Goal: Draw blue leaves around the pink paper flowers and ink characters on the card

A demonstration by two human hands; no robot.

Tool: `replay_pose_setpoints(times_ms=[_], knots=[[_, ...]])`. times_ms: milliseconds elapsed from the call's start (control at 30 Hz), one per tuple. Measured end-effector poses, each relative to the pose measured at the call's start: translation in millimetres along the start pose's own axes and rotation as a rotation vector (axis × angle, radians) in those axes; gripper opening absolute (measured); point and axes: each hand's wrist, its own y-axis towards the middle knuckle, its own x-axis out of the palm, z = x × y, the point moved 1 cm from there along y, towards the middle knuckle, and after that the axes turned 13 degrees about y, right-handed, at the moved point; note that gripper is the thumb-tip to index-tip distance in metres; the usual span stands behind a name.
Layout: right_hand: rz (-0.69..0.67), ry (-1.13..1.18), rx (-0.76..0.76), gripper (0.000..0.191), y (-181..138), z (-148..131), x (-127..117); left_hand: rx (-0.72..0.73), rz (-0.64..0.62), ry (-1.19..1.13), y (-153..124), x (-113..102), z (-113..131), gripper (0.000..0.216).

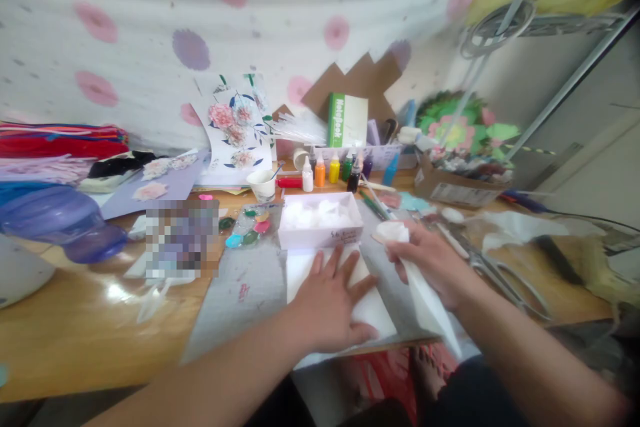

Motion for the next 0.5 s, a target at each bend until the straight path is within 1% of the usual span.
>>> replay_pose_setpoints(times_ms=[33, 67, 100, 200, 233, 267, 333, 400, 467, 500], knots=[[-0.001, 0.053, 0.010, 0.023, -2, 1, 5, 0.006, -0.011, -0.047, -1, -2, -1, 0.079], [-0.001, 0.101, 0.018, 0.024, -4, 3, 10, 0.004, 0.013, -0.122, -2, -6, 0, 0.079], [0.002, 0.144, 0.022, 0.025, -6, 4, 15, -0.018, 0.070, -0.219, -4, -11, 1, 0.075], [0.042, 0.244, -0.008, 0.025, -11, 8, 29, -0.168, 0.298, -0.523, -11, -26, 9, 0.043], [0.058, 0.271, -0.027, 0.025, -13, 8, 34, -0.217, 0.337, -0.586, -13, -30, 13, 0.035], [0.070, 0.298, -0.047, 0.025, -15, 9, 39, -0.252, 0.344, -0.632, -14, -34, 17, 0.031], [0.075, 0.352, -0.076, 0.028, -19, 8, 49, -0.306, 0.321, -0.774, -15, -39, 24, 0.029], [0.045, 0.411, -0.074, 0.030, -23, 7, 57, -0.389, 0.321, -0.956, -15, -43, 27, 0.030], [-0.003, 0.474, -0.066, 0.029, -26, 5, 62, -0.465, 0.349, -1.097, -15, -45, 26, 0.024], [-0.026, 0.501, -0.066, 0.029, -26, 4, 62, -0.479, 0.366, -1.139, -15, -46, 25, 0.020]])
